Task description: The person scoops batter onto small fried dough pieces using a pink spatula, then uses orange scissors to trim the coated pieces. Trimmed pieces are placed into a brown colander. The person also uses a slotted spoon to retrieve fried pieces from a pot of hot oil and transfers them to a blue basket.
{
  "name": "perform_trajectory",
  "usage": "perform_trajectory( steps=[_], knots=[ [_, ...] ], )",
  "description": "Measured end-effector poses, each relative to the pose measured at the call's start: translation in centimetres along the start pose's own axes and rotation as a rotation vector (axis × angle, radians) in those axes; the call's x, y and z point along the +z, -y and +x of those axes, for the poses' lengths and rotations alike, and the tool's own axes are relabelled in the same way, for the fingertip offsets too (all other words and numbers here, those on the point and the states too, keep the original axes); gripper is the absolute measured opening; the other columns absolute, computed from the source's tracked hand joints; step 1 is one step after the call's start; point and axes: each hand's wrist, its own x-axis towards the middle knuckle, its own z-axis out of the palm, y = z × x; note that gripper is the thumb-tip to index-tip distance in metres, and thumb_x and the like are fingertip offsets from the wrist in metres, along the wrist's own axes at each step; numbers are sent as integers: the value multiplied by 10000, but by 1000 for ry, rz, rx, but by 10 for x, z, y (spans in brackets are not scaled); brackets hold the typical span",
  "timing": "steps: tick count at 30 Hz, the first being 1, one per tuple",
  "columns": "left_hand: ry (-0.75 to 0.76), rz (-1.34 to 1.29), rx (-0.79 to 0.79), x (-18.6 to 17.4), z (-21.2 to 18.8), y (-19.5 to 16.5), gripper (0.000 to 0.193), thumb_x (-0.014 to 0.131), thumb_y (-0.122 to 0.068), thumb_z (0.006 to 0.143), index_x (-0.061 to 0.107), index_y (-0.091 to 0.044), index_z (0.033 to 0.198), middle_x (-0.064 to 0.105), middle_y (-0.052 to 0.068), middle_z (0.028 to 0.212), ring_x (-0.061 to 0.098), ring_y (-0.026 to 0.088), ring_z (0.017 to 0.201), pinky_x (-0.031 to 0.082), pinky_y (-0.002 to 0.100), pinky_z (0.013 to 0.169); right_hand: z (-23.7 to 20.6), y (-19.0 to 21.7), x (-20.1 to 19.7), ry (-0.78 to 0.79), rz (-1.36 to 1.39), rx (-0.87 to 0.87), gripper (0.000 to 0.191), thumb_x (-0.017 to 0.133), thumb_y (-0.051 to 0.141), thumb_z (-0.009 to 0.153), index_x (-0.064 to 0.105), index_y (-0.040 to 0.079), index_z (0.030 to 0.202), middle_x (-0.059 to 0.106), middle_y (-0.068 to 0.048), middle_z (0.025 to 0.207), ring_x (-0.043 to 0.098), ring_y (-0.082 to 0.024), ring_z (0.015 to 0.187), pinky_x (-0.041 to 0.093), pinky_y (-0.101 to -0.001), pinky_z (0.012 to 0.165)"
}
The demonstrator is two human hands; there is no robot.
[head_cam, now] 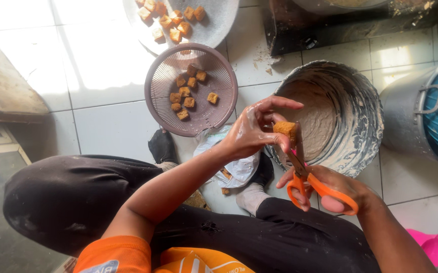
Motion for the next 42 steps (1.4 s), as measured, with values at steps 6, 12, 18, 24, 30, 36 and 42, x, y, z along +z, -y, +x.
perform_trajectory(
  steps=[6, 12, 18, 24, 30, 36, 42],
  knots=[
    [22, -73, 70, -11, 2, 20, 771, 934, -154, 758, 553, -36, 1418, 745, 21, 914, 742, 127, 1030, 606, 337, 1018, 3, -10, -14, -119, -164, -158, 580, 876, 261, 701, 701, -64, 1149, 603, -56, 603, 539, -109, 479, 401, -233, 433],
    [-287, 87, 30, -95, 12, 51, 551, 847, -214, 858, 646, -4, 1326, 759, 63, 1014, 734, 147, 956, 632, 361, 927, 12, -19, -25, -276, -135, -146, 451, 829, 199, 751, 704, -78, 1085, 659, -94, 605, 589, -124, 444, 447, -245, 402],
    [-684, 1262, 205, -215, -28, 140, 473, 837, -274, 862, 658, 24, 1181, 736, 185, 1066, 726, 285, 948, 602, 395, 826, -6, -30, -33, -332, -113, -424, 444, 800, 165, 858, 663, -81, 1203, 657, -85, 712, 605, -123, 611, 500, -258, 613],
    [794, 1519, -518, -173, -89, 277, 442, 758, -387, 846, 722, -58, 1140, 667, 207, 1238, 613, 359, 1185, 489, 430, 1054, -4, -9, -23, -280, -83, -381, 357, 731, 124, 897, 649, -37, 1205, 676, -85, 686, 607, -109, 532, 475, -247, 464],
    [389, 1413, -323, -173, -163, 283, 239, 516, -118, 1008, 700, -112, 1162, 611, 208, 1268, 577, 403, 1192, 475, 498, 977, -19, -5, -12, -320, -223, -380, 260, 786, 103, 881, 655, 19, 1090, 777, -66, 787, 642, -53, 483, 488, -219, 403],
    [567, 1350, -793, -151, -115, 270, 421, 586, -203, 846, 718, -32, 1207, 707, 206, 1191, 681, 371, 1065, 553, 451, 882, -27, -20, -3, -384, -367, -575, 248, 812, 189, 936, 662, 40, 1064, 807, -6, 823, 596, -47, 527, 493, -238, 469],
    [185, 870, -873, -88, -34, 174, 362, 470, -200, 1043, 630, -56, 1333, 683, 134, 1249, 619, 278, 1190, 461, 408, 1004, -32, -12, 0, -302, -7, -356, 213, 584, 239, 1024, 662, 40, 1027, 810, -29, 788, 547, -63, 460, 469, -256, 417]
  ],
)
